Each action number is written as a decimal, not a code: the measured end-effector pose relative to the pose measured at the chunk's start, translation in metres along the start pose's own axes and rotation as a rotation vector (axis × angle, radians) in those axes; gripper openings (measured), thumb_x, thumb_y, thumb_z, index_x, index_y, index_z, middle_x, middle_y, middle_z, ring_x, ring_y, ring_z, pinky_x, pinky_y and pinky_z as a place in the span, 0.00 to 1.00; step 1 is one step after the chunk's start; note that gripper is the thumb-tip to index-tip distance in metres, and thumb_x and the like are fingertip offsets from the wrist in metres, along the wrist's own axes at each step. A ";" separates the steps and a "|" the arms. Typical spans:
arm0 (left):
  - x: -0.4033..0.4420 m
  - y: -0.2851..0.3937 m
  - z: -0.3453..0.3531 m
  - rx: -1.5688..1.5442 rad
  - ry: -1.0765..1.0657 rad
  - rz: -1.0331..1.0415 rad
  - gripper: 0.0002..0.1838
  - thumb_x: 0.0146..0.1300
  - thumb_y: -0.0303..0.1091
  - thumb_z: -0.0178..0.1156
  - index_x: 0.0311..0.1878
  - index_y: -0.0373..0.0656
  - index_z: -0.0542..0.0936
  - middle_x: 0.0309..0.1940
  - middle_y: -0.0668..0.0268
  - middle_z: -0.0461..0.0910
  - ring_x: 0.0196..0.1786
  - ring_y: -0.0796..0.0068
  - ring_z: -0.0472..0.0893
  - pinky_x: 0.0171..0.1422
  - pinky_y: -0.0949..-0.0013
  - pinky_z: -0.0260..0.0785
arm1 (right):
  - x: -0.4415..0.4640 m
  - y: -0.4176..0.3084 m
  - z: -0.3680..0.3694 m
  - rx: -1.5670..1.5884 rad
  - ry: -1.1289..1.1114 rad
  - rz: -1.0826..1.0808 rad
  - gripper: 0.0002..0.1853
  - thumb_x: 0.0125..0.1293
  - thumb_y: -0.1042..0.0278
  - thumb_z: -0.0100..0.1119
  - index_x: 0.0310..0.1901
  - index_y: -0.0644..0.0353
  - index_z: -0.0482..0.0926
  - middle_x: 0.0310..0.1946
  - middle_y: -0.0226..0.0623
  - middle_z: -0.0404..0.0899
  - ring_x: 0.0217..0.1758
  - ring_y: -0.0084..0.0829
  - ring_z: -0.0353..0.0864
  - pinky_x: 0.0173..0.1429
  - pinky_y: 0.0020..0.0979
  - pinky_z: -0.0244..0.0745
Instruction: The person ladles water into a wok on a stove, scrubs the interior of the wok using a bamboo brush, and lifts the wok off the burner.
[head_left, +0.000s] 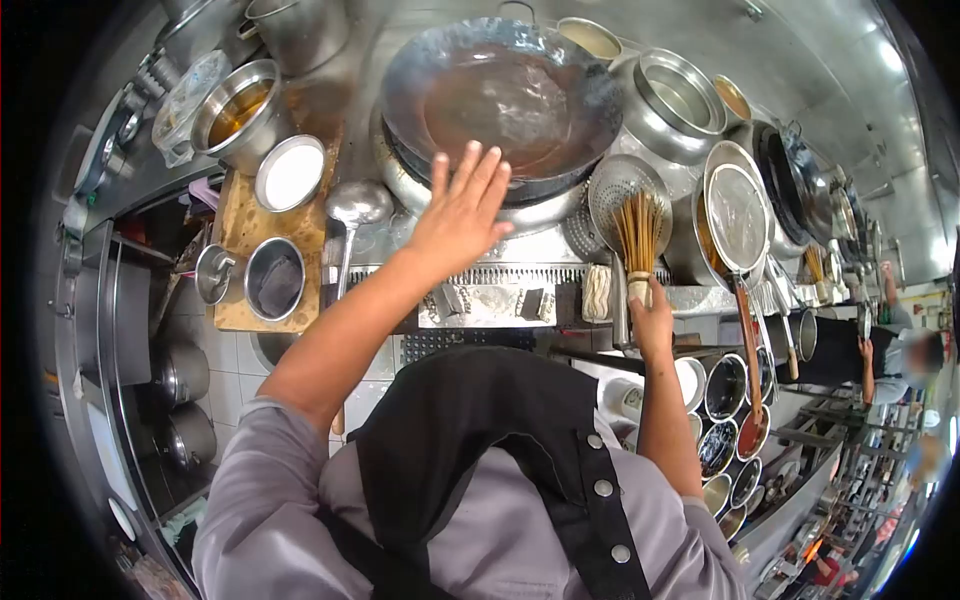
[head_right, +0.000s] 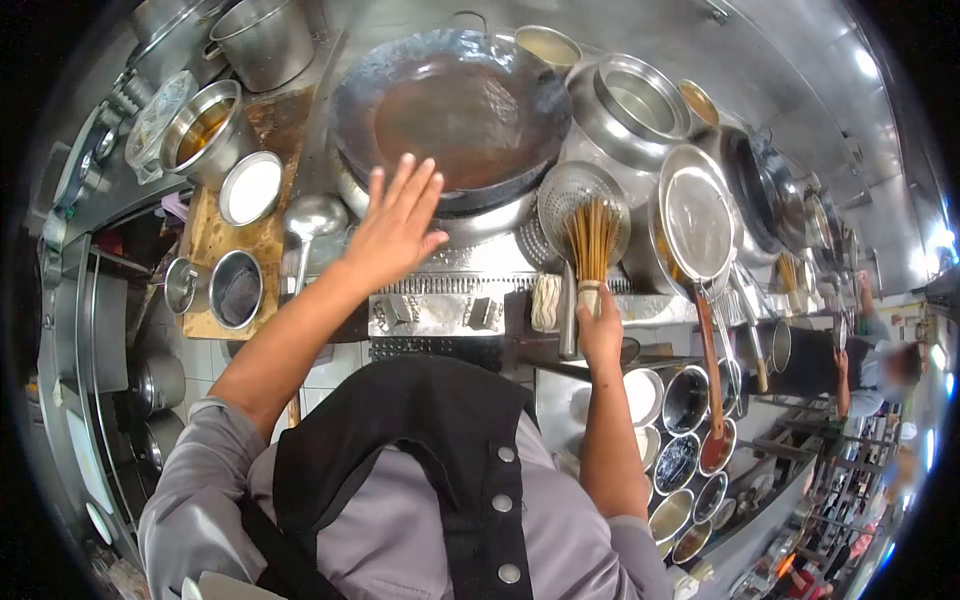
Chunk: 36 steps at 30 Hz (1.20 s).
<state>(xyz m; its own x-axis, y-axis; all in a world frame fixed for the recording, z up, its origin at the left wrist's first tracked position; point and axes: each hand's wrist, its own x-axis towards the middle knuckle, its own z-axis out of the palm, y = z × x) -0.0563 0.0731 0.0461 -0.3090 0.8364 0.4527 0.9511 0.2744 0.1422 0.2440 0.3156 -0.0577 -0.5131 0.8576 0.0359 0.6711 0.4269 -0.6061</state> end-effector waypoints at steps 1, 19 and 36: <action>0.000 0.001 -0.007 -0.032 -0.013 -0.018 0.42 0.67 0.45 0.64 0.78 0.36 0.60 0.81 0.52 0.54 0.83 0.44 0.51 0.83 0.38 0.42 | 0.003 -0.004 -0.002 -0.013 -0.029 0.018 0.30 0.64 0.66 0.65 0.68 0.63 0.73 0.55 0.61 0.80 0.59 0.56 0.81 0.64 0.46 0.74; 0.015 -0.014 0.016 -0.080 0.279 0.120 0.32 0.68 0.44 0.62 0.71 0.38 0.70 0.71 0.55 0.68 0.78 0.49 0.63 0.79 0.43 0.55 | -0.022 -0.001 -0.037 0.132 0.160 -0.134 0.32 0.69 0.70 0.64 0.74 0.56 0.69 0.54 0.45 0.79 0.50 0.32 0.79 0.58 0.34 0.76; 0.037 -0.034 0.048 -0.094 0.104 0.011 0.15 0.68 0.48 0.60 0.33 0.47 0.80 0.31 0.63 0.80 0.39 0.59 0.81 0.46 0.55 0.75 | -0.031 -0.044 -0.059 0.366 0.009 -0.186 0.30 0.73 0.78 0.57 0.76 0.56 0.67 0.59 0.40 0.78 0.57 0.29 0.78 0.57 0.29 0.73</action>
<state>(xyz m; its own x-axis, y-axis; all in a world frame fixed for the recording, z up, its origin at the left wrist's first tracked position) -0.1004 0.1170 0.0161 -0.3006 0.7842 0.5428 0.9523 0.2154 0.2162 0.2620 0.2867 0.0143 -0.6024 0.7782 0.1776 0.3312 0.4461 -0.8315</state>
